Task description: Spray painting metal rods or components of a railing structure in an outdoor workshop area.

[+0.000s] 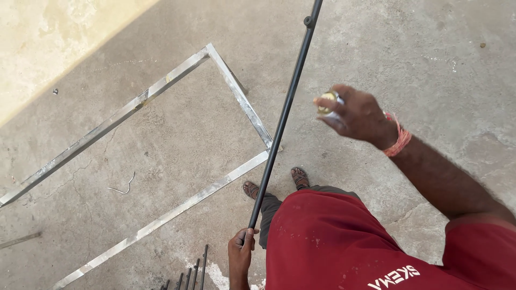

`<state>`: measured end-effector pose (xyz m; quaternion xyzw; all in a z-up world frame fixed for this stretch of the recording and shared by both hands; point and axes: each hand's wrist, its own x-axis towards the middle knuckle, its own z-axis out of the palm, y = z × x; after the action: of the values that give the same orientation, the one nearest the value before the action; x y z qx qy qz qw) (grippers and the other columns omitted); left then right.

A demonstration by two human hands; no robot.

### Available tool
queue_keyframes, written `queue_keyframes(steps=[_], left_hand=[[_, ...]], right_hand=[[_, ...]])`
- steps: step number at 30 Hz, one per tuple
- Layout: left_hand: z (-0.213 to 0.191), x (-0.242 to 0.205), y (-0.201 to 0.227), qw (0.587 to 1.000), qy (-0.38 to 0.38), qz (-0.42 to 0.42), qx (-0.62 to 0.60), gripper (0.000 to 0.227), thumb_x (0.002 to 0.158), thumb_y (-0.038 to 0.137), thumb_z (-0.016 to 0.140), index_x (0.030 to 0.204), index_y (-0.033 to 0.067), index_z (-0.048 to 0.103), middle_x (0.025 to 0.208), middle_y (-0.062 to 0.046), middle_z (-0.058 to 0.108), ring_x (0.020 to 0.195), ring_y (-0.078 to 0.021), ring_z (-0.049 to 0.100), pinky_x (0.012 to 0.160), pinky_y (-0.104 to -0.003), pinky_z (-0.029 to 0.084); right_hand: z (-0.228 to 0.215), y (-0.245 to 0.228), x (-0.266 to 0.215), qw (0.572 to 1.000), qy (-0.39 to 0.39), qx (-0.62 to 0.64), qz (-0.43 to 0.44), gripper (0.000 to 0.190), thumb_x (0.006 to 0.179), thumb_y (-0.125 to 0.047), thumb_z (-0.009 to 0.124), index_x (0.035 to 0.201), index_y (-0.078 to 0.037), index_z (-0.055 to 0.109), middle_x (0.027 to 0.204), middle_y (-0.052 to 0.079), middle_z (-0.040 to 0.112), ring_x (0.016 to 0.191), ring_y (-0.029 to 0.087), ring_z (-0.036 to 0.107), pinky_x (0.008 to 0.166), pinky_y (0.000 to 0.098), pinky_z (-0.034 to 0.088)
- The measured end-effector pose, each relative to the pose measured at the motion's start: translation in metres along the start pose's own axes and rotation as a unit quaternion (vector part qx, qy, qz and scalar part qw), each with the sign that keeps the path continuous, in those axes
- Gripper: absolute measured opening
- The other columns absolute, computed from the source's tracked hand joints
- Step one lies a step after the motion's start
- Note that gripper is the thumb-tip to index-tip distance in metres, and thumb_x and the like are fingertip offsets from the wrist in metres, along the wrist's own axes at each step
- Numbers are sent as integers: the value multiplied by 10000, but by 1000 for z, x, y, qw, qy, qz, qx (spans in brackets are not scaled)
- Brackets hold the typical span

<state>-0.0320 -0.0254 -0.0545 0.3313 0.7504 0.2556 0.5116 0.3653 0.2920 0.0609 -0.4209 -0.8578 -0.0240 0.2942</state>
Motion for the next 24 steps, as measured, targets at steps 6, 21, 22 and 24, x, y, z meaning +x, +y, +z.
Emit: queue_keyframes(steps=[6,21,22,24], left_hand=[[-5,3,-10,998,-39,-17,-56,519,1040,387,535,833,-16,788,482,8,437,442,-85,354,440,-289,252],[-6,-5,-8,999,-26,-26,-32,583,1042,419,507,761,-9,786,460,4,435,419,-85,340,428,-292,248],[-6,-5,-9,998,-34,-27,-35,578,1039,419,505,763,-3,787,455,1,439,416,-87,349,425,-294,249],[-6,-5,-10,998,-41,-30,-41,573,1036,419,504,764,2,788,450,-3,444,412,-89,358,422,-296,251]], right_hand=[[3,16,2,996,-15,62,-62,634,891,-322,841,1388,-187,471,1083,156,612,784,231,699,534,308,600],[-2,46,29,996,57,-71,-13,640,1006,-298,880,1452,-155,443,1112,157,596,822,218,676,571,282,574],[-4,23,22,999,12,-28,-43,626,954,-314,870,1412,-178,466,1098,165,601,789,221,680,540,292,575],[-10,-8,12,996,-35,18,-76,613,901,-329,860,1373,-202,489,1083,174,606,757,225,685,509,303,577]])
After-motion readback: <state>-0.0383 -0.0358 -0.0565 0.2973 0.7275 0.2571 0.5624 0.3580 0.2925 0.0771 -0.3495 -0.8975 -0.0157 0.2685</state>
